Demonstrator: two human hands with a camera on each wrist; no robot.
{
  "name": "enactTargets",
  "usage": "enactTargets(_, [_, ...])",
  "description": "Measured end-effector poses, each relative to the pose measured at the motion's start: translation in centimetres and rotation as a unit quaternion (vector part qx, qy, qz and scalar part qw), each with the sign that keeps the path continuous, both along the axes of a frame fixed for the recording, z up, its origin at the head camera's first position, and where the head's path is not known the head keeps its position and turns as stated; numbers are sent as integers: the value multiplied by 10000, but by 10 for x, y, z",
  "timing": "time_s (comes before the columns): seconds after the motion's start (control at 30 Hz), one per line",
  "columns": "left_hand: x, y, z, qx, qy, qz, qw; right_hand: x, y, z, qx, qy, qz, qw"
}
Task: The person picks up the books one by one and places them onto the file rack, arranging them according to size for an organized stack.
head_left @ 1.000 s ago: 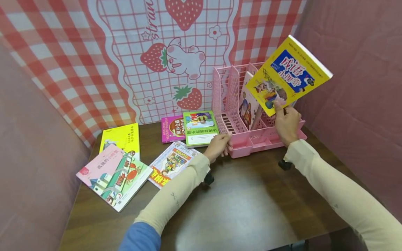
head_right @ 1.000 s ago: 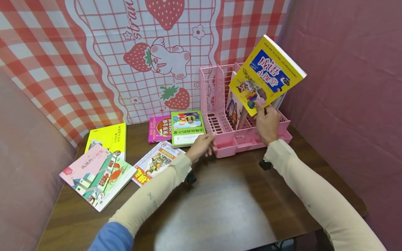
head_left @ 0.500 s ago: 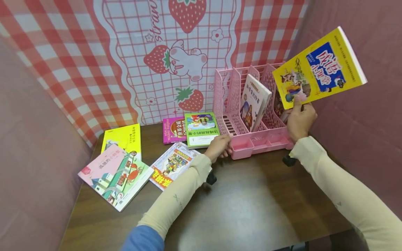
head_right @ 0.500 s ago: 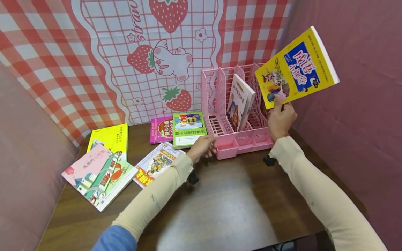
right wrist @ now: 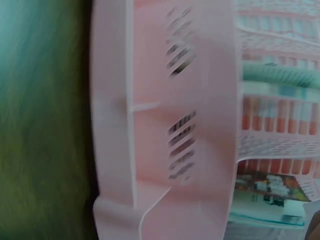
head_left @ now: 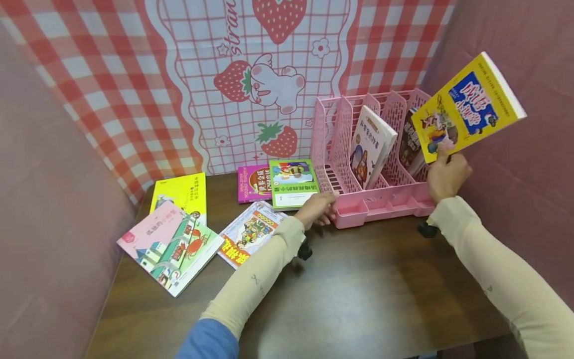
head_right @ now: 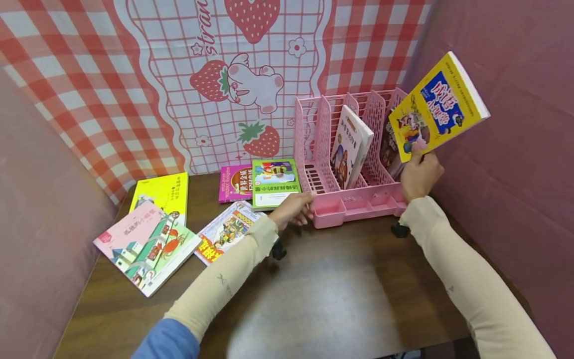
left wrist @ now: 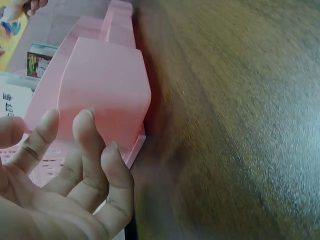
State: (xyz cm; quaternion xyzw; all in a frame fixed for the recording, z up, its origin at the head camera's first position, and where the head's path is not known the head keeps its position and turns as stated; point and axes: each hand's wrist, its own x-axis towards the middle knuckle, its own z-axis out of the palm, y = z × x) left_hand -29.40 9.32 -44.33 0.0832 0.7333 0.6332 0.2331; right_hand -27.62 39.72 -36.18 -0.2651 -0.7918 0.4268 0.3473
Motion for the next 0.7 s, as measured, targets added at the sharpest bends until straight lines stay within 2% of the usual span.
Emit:
enactTargets(0.2, [2, 0, 4, -498, 541, 124, 9972, -2, 7, -11, 273, -637, 349, 9970])
enactTargets(0.27, [1, 1, 4, -791, 893, 117, 9928, -3, 9, -15, 435, -940, 496, 9934])
enactTargets(0.33, [0, 0, 4, -1191, 1366, 116, 9834, -6, 10, -17, 575, -1287, 695, 9876])
enactTargets(0.43, [1, 0, 6, -1718, 2043, 132, 9636, -9, 15, -18, 697, -1729, 858, 9787])
enactTargets(0.47, [2, 0, 7, -1811, 2167, 135, 9592, -10, 17, -18, 628, -1872, 912, 9761])
enactTargets(0.53, [3, 1, 9, -1785, 2193, 125, 9591, -11, 22, -19, 516, -2068, 930, 9726])
enactTargets(0.7, [4, 0, 9, -1478, 1872, 114, 9711, -16, 29, -24, 432, -2426, 1020, 9638])
